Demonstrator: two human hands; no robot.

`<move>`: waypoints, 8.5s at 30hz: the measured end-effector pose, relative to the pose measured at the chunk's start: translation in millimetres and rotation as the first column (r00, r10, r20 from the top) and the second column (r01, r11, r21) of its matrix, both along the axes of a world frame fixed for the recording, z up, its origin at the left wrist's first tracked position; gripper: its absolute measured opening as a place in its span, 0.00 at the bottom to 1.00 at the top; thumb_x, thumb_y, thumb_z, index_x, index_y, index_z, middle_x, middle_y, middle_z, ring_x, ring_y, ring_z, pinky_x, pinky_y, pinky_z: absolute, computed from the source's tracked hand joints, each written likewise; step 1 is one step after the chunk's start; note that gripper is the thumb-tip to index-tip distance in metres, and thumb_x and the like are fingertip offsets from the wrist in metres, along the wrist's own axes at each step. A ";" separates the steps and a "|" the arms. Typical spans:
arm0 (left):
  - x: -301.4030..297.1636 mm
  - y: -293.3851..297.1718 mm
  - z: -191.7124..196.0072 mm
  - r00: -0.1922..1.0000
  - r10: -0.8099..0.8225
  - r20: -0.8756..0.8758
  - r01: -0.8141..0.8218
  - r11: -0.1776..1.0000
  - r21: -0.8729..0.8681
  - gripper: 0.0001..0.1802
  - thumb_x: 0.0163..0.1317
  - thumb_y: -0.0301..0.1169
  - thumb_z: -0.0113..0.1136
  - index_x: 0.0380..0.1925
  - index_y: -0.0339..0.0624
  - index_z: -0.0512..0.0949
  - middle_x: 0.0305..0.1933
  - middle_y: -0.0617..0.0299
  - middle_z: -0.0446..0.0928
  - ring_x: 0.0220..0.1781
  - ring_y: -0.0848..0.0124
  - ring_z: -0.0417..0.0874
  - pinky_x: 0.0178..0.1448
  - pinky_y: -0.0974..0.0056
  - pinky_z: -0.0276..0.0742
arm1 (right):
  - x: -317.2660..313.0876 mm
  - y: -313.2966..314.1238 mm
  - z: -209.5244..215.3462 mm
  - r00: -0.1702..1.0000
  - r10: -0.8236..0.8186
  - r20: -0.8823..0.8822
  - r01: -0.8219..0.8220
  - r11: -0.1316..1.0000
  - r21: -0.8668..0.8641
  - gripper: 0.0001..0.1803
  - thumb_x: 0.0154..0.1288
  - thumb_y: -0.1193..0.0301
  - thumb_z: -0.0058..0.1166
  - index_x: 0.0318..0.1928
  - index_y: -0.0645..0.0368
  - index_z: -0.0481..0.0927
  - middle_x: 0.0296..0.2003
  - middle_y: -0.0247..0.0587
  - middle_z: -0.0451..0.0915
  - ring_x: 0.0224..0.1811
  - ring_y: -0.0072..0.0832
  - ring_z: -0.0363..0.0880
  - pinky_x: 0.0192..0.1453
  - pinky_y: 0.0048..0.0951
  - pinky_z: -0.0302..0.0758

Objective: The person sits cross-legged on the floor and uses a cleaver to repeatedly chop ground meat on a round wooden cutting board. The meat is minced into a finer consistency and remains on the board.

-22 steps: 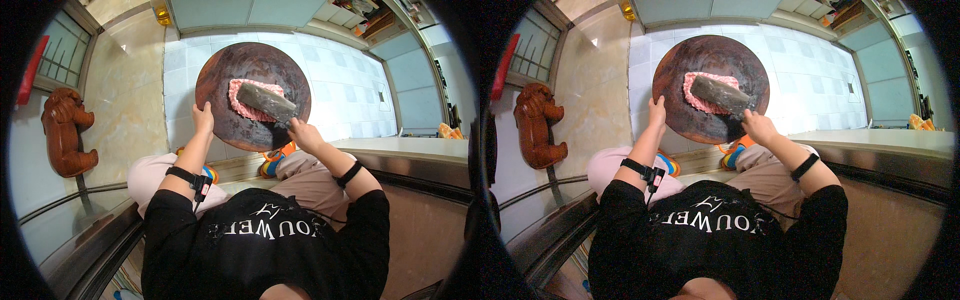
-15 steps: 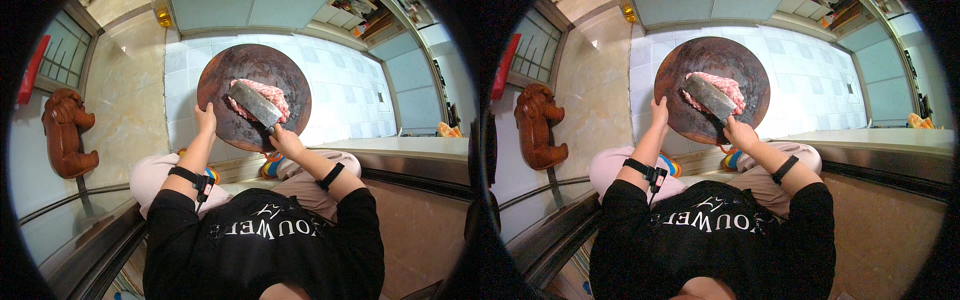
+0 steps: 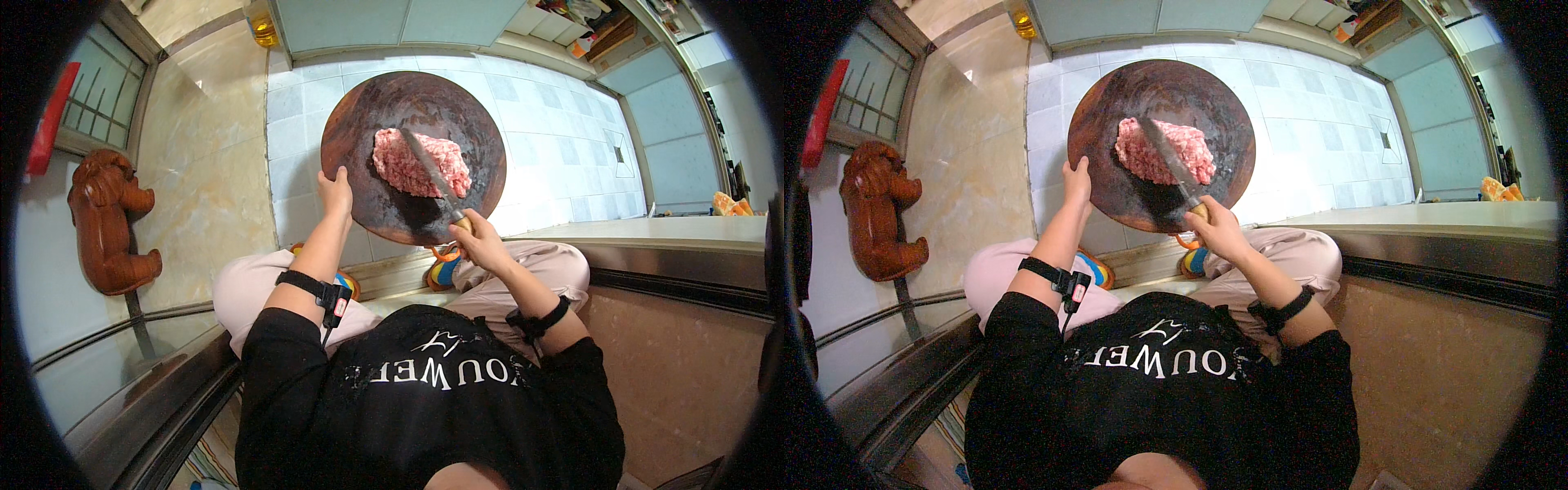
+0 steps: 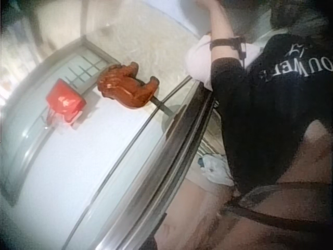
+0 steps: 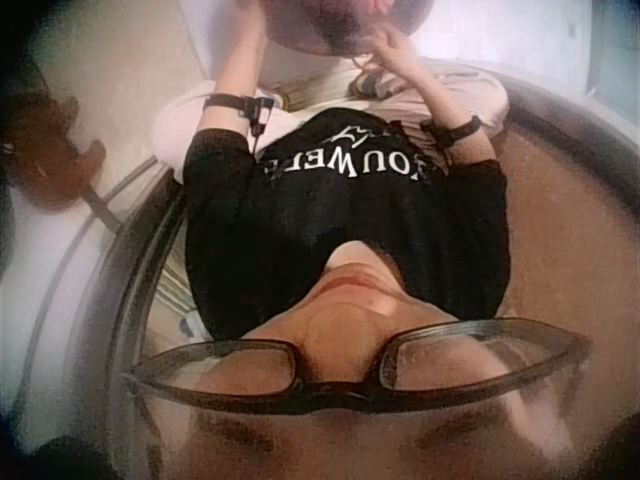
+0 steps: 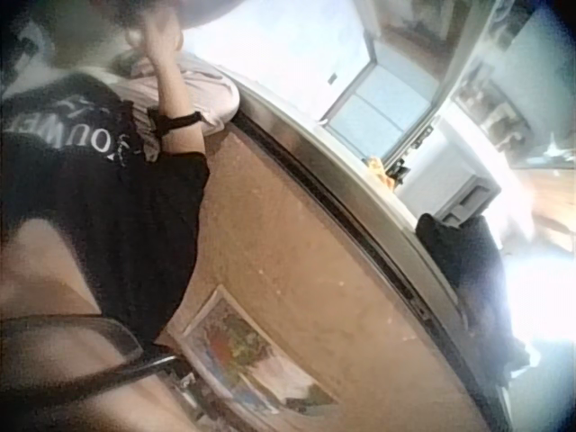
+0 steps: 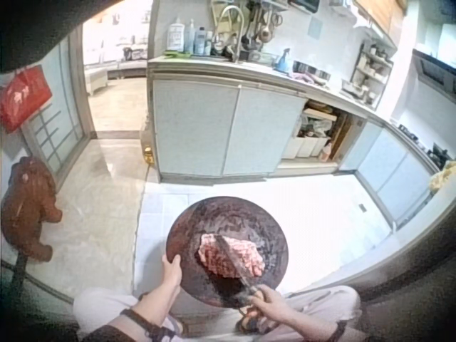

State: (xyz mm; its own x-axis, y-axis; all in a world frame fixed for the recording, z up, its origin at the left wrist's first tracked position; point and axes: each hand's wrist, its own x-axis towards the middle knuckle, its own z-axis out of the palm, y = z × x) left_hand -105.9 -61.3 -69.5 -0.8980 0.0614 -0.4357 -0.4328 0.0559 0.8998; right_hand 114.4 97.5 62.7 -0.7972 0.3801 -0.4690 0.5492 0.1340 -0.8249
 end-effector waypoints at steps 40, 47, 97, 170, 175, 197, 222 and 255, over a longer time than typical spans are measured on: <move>108.2 28.3 97.3 0.654 -0.706 0.273 0.665 0.708 0.238 0.21 0.66 0.47 0.41 0.49 0.44 0.63 0.48 0.61 0.70 0.49 0.72 0.72 0.50 0.64 0.71 | -36.8 2.8 -5.9 0.887 -0.461 0.036 0.386 0.693 -0.609 0.21 0.66 0.51 0.40 0.35 0.58 0.68 0.18 0.32 0.69 0.15 0.20 0.66 0.18 0.20 0.64; 125.4 30.6 108.1 0.481 -0.843 0.241 0.792 0.536 0.293 0.24 0.66 0.54 0.34 0.48 0.47 0.63 0.38 0.66 0.71 0.46 0.75 0.71 0.45 0.63 0.72 | -32.4 -13.8 4.8 0.914 -0.363 0.178 0.401 0.752 -0.523 0.21 0.66 0.51 0.39 0.30 0.57 0.69 0.15 0.32 0.67 0.11 0.19 0.64 0.13 0.18 0.58; 152.5 70.0 79.3 0.680 -0.720 -0.135 0.719 0.692 -0.066 0.21 0.61 0.43 0.47 0.38 0.31 0.70 0.31 0.40 0.76 0.38 0.46 0.77 0.40 0.54 0.71 | -14.0 -25.7 -34.0 0.801 -0.495 -0.335 0.392 0.858 -0.332 0.13 0.59 0.68 0.44 0.41 0.65 0.69 0.28 0.35 0.70 0.32 0.19 0.66 0.37 0.21 0.66; 124.3 90.9 83.9 0.659 -0.751 -0.043 0.741 0.658 -0.135 0.16 0.62 0.38 0.46 0.34 0.33 0.72 0.32 0.53 0.77 0.34 0.71 0.76 0.40 0.63 0.71 | -38.0 -13.0 -30.6 0.752 -0.579 -0.314 0.430 0.793 -0.433 0.10 0.62 0.69 0.42 0.36 0.64 0.70 0.27 0.31 0.69 0.30 0.17 0.64 0.35 0.21 0.65; 128.6 86.8 78.4 0.630 -0.775 -0.051 0.744 0.621 -0.246 0.17 0.63 0.39 0.46 0.34 0.33 0.72 0.32 0.55 0.77 0.34 0.72 0.75 0.40 0.63 0.71 | -34.5 -15.4 -36.5 0.757 -0.573 -0.313 0.425 0.796 -0.431 0.10 0.63 0.68 0.42 0.35 0.64 0.71 0.27 0.31 0.70 0.30 0.17 0.64 0.35 0.21 0.65; 126.0 85.7 90.2 0.637 -0.767 -0.073 0.743 0.636 -0.209 0.18 0.62 0.40 0.46 0.35 0.32 0.73 0.31 0.52 0.77 0.34 0.71 0.76 0.40 0.62 0.72 | -35.0 -17.0 -38.6 0.765 -0.565 -0.307 0.437 0.807 -0.396 0.12 0.65 0.65 0.40 0.35 0.64 0.70 0.27 0.32 0.68 0.30 0.18 0.63 0.35 0.22 0.64; 126.7 82.0 84.6 0.649 -0.761 -0.015 0.738 0.635 -0.229 0.17 0.62 0.39 0.46 0.33 0.32 0.73 0.29 0.52 0.77 0.33 0.72 0.76 0.38 0.62 0.71 | -33.9 -18.4 -33.8 0.778 -0.538 -0.324 0.397 0.821 -0.410 0.13 0.66 0.64 0.41 0.35 0.64 0.69 0.26 0.32 0.68 0.30 0.18 0.63 0.36 0.22 0.64; 130.5 78.1 91.8 0.625 -0.773 -0.110 0.738 0.631 -0.239 0.18 0.61 0.39 0.47 0.35 0.32 0.73 0.29 0.50 0.77 0.33 0.68 0.78 0.39 0.61 0.72 | -27.4 -22.9 -36.3 0.759 -0.563 -0.326 0.442 0.814 -0.377 0.14 0.65 0.64 0.41 0.37 0.64 0.71 0.28 0.33 0.70 0.29 0.19 0.64 0.35 0.22 0.65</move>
State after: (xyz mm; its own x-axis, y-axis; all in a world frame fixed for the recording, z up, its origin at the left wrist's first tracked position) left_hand 24.6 16.8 22.3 -0.6263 0.7031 -0.3367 -0.0007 0.4313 0.9022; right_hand 86.9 74.6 26.4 -0.6612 0.6917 -0.2904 0.0823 -0.3179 -0.9445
